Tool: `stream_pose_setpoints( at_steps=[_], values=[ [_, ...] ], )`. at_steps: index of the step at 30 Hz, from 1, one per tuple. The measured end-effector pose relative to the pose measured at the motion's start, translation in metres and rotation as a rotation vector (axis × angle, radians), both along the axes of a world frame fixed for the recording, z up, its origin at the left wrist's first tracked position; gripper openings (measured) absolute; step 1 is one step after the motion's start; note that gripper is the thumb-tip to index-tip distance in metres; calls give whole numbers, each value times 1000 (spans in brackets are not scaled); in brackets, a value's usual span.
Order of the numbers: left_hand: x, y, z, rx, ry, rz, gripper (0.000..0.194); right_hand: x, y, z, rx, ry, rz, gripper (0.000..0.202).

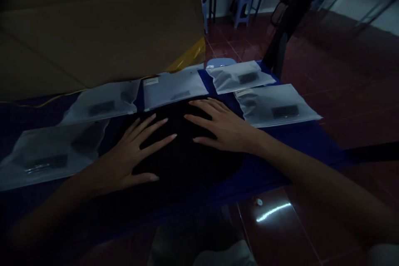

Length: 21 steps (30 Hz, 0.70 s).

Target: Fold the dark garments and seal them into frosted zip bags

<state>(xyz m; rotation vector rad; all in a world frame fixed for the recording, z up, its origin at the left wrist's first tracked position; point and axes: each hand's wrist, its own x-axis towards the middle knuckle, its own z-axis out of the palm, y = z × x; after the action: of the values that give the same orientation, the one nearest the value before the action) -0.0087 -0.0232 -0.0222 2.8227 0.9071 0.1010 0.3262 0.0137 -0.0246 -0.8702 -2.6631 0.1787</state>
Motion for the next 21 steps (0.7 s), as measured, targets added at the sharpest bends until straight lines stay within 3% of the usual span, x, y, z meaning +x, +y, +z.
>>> stream_pose_setpoints(
  at_steps=[2, 4, 7, 9, 12, 15, 21],
  values=[
    [1, -1, 3, 26, -46, -46, 84, 1, -1, 5, 92, 106, 54, 48],
    [2, -3, 7, 69, -101, -97, 73, 1, -3, 10, 79, 191, 172, 37],
    [4, -8, 14, 79, -205, -164, 47, 1, -6, 16, -171, 194, 350, 47],
    [5, -13, 17, -39, -253, -203, 36, 1, -6, 19, -377, 118, 409, 64],
    [6, -18, 18, -267, -262, -229, 48, 4, -4, 24, -575, 21, 450, 82],
    [6, -20, 17, -355, -251, -225, 55, 9, -1, 31, -666, -57, 467, 82],
    [3, -19, 20, -443, -203, -201, 21, 11, -3, 33, -592, -155, 450, 74]
  ],
)
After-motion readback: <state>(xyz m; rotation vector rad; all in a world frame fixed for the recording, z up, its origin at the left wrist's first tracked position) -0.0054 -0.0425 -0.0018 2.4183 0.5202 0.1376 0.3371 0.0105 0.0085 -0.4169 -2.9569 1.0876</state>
